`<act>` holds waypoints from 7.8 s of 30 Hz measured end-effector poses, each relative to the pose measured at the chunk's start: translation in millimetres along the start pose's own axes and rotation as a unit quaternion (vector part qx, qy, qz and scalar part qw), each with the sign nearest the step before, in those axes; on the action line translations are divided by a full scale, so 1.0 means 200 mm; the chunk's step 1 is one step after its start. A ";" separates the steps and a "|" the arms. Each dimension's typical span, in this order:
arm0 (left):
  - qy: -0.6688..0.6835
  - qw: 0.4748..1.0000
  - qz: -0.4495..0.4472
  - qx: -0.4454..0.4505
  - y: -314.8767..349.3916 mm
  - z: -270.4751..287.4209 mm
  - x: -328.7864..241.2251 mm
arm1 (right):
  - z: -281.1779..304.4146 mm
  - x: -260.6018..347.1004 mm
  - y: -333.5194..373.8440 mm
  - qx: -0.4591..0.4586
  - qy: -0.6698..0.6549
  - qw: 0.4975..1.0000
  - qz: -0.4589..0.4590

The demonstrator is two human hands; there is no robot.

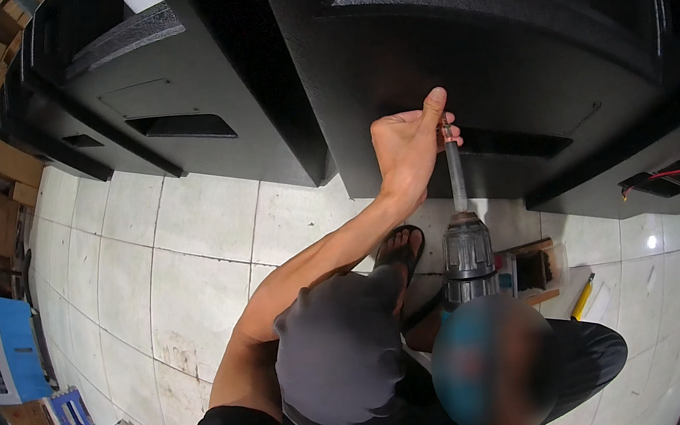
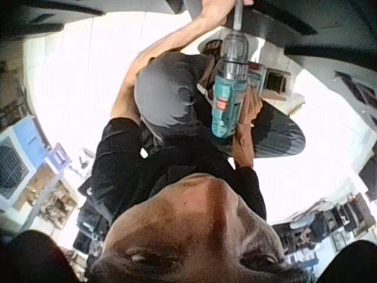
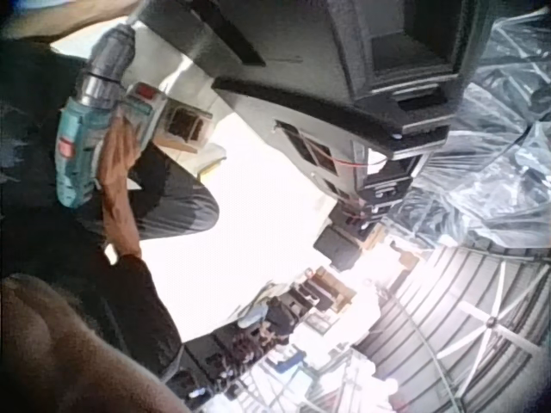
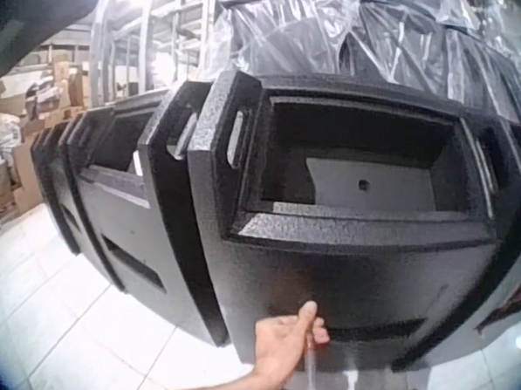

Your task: The person cuts a piece of white foam with a utility knife and places it inside a black speaker cabinet. They then position a black plastic cover over the foam and secure it using a cordless drill and screws.

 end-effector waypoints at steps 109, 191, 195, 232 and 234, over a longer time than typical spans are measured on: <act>-0.107 0.990 -0.086 -0.023 -0.03 0.03 0.03 | -0.12 0.09 -0.08 -0.034 0.031 0.999 -0.013; 0.095 0.893 0.260 0.354 0.21 0.02 0.01 | 0.11 -0.01 0.33 -0.037 -0.055 0.989 -0.133; 0.119 0.886 0.278 0.353 0.20 0.02 0.03 | 0.08 -0.02 0.37 -0.035 -0.081 0.985 -0.151; -0.130 0.892 0.316 0.295 0.15 0.18 0.13 | -0.02 -0.11 0.33 -0.079 -0.026 0.994 -0.070; -0.138 0.899 0.318 0.266 0.14 0.19 0.14 | -0.03 -0.11 0.34 -0.081 -0.032 0.994 -0.071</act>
Point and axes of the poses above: each hand's wrist, its own y-axis away from the middle knuckle, its own z-axis out of the back of the hand, x = y × z, the point moved 1 cm from there along -y, towards the middle knuckle, and after that the axes turned 3 degrees about y, right-handed, at the moved point
